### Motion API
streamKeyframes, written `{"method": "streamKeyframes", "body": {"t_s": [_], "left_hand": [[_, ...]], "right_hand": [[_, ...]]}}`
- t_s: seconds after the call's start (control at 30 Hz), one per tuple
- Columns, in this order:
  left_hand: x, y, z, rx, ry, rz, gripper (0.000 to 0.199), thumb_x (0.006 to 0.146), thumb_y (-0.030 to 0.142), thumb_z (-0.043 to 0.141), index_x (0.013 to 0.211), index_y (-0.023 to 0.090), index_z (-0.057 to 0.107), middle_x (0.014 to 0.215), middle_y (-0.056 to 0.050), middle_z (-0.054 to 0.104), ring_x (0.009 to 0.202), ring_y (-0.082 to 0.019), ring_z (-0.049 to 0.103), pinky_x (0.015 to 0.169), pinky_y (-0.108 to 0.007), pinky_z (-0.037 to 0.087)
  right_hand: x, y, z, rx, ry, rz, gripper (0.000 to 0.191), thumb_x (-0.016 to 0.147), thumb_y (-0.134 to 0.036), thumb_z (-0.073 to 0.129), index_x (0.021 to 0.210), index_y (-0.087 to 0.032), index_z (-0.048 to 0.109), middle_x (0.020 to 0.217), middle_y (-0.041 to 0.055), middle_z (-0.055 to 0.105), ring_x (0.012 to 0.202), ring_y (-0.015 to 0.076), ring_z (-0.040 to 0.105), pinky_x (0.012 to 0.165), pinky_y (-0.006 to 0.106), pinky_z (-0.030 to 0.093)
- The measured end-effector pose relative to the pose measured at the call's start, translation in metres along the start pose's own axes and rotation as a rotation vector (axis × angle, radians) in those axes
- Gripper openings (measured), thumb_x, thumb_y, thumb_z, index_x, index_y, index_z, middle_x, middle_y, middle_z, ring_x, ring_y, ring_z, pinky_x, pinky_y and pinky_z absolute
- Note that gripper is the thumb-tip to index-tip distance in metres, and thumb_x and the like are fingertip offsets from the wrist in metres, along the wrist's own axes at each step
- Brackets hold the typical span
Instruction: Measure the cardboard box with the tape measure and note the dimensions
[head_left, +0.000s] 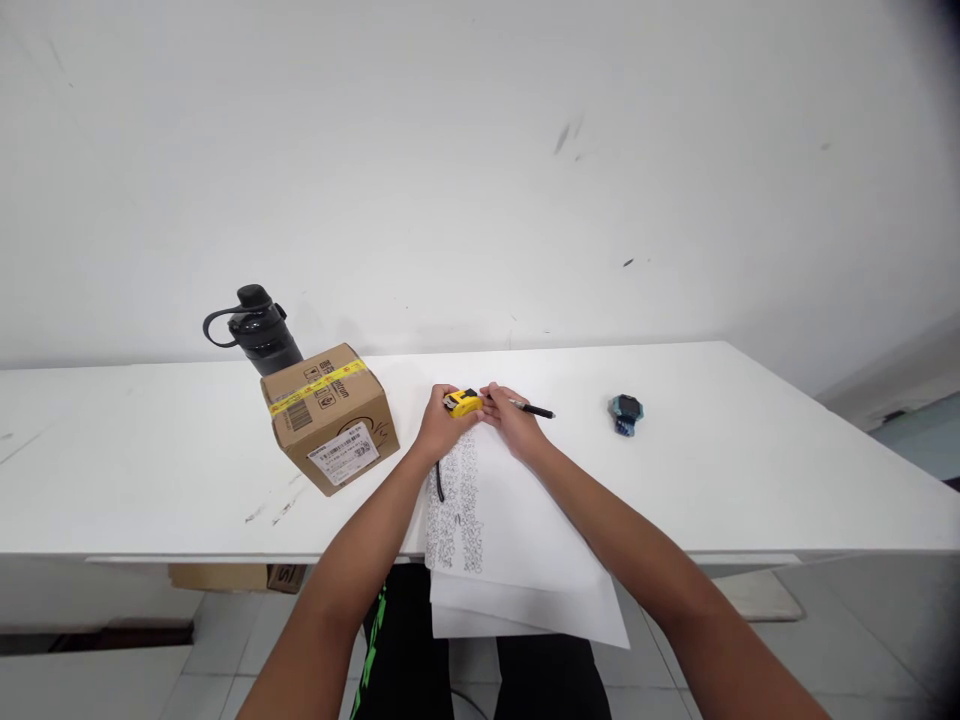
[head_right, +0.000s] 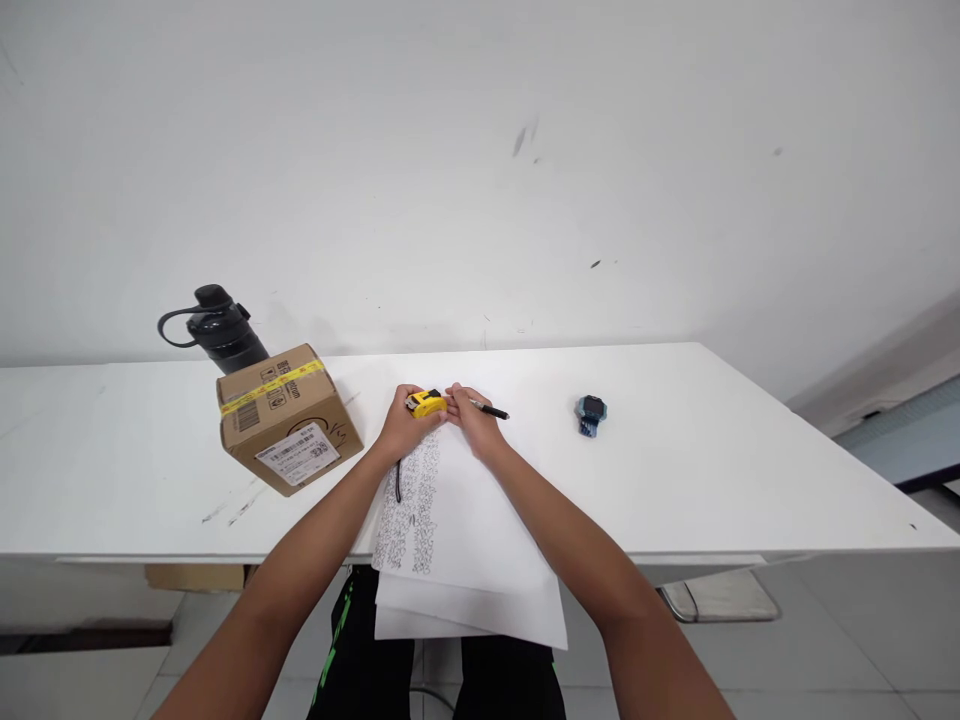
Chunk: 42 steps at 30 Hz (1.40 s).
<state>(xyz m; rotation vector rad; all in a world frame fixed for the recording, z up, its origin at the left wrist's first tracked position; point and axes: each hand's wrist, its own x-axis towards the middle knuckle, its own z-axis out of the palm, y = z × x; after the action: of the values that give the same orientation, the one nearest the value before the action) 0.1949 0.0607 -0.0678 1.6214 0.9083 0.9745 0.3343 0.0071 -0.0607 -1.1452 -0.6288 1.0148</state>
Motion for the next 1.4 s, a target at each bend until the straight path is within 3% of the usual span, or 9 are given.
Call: {"method": "streamKeyframes", "body": {"t_s": [0.13, 0.23, 0.33, 0.47, 0.73, 0.9, 1.13, 1.23, 1.4], "left_hand": [[0.003, 0.006, -0.001, 0.071, 0.278, -0.036, 0.063, 0.065, 0.035, 0.082, 0.107, 0.024, 0.037, 0.104, -0.003, 0.053, 0.089, -0.016, 0.058, 0.079, -0.032, 0.047], [0.004, 0.010, -0.003, 0.114, 0.380, -0.055, 0.065, 0.066, 0.034, 0.081, 0.108, 0.025, 0.033, 0.110, -0.005, 0.051, 0.094, -0.017, 0.057, 0.083, -0.032, 0.045], [0.003, 0.011, -0.004, 0.139, 0.392, -0.051, 0.060, 0.070, 0.033, 0.078, 0.107, 0.025, 0.031, 0.109, -0.004, 0.051, 0.094, -0.017, 0.057, 0.083, -0.032, 0.044], [0.003, 0.010, -0.003, 0.141, 0.356, -0.033, 0.057, 0.073, 0.034, 0.075, 0.109, 0.026, 0.031, 0.113, -0.005, 0.050, 0.096, -0.018, 0.058, 0.083, -0.032, 0.044], [0.002, 0.012, -0.001, 0.117, 0.332, -0.076, 0.049, 0.078, 0.036, 0.069, 0.110, 0.027, 0.032, 0.108, -0.004, 0.052, 0.090, -0.017, 0.058, 0.078, -0.031, 0.045], [0.002, 0.011, 0.001, 0.159, 0.363, 0.024, 0.043, 0.078, 0.032, 0.067, 0.106, 0.026, 0.034, 0.114, -0.006, 0.045, 0.102, -0.018, 0.053, 0.088, -0.033, 0.044], [0.003, 0.011, -0.002, 0.296, 0.538, 0.052, 0.055, 0.072, 0.030, 0.074, 0.112, 0.026, 0.037, 0.115, -0.006, 0.040, 0.110, -0.022, 0.046, 0.101, -0.040, 0.036], [0.003, 0.011, -0.004, 0.279, 0.531, 0.026, 0.059, 0.072, 0.033, 0.075, 0.116, 0.027, 0.036, 0.117, -0.007, 0.041, 0.111, -0.023, 0.045, 0.100, -0.039, 0.036], [0.004, 0.008, -0.003, 0.263, 0.507, 0.067, 0.064, 0.071, 0.034, 0.076, 0.121, 0.028, 0.037, 0.108, -0.004, 0.042, 0.106, -0.021, 0.047, 0.097, -0.036, 0.038]], "right_hand": [[0.004, -0.004, -0.012, -0.235, 0.078, -0.229, 0.046, 0.082, -0.065, 0.057, 0.092, -0.022, 0.068, 0.079, 0.0029, 0.067, 0.066, 0.0148, 0.060, 0.070, 0.031, 0.050], [0.005, -0.005, -0.017, -0.391, 0.007, -0.239, 0.042, 0.082, -0.061, 0.055, 0.095, -0.024, 0.067, 0.067, -0.0015, 0.062, 0.060, 0.0148, 0.054, 0.064, 0.030, 0.045], [0.002, -0.004, -0.014, -0.520, -0.075, -0.244, 0.031, 0.080, -0.053, 0.058, 0.080, -0.023, 0.066, 0.064, -0.0012, 0.061, 0.068, 0.0175, 0.056, 0.069, 0.031, 0.043], [-0.003, -0.003, -0.008, -0.649, -0.044, -0.259, 0.035, 0.081, -0.051, 0.056, 0.063, -0.022, 0.063, 0.065, 0.0017, 0.062, 0.069, 0.0188, 0.054, 0.066, 0.031, 0.040], [0.000, 0.001, -0.011, -0.675, -0.037, -0.240, 0.032, 0.079, -0.046, 0.056, 0.058, -0.022, 0.057, 0.056, -0.0008, 0.052, 0.062, 0.0165, 0.047, 0.059, 0.030, 0.036], [0.001, 0.002, -0.011, -0.670, -0.028, -0.256, 0.032, 0.078, -0.045, 0.056, 0.056, -0.022, 0.055, 0.055, -0.0004, 0.053, 0.063, 0.0173, 0.049, 0.061, 0.030, 0.038], [0.002, 0.004, -0.014, -0.650, -0.056, -0.249, 0.031, 0.077, -0.045, 0.057, 0.057, -0.022, 0.059, 0.058, 0.0011, 0.058, 0.066, 0.0188, 0.053, 0.063, 0.031, 0.040], [0.002, 0.004, -0.014, -0.665, -0.082, -0.261, 0.031, 0.078, -0.044, 0.056, 0.056, -0.022, 0.058, 0.058, 0.0008, 0.058, 0.066, 0.0182, 0.052, 0.063, 0.031, 0.040], [0.000, 0.002, -0.013, -0.646, 0.036, -0.226, 0.030, 0.077, -0.039, 0.056, 0.052, -0.022, 0.052, 0.054, -0.0014, 0.051, 0.060, 0.0157, 0.045, 0.059, 0.030, 0.036]]}}
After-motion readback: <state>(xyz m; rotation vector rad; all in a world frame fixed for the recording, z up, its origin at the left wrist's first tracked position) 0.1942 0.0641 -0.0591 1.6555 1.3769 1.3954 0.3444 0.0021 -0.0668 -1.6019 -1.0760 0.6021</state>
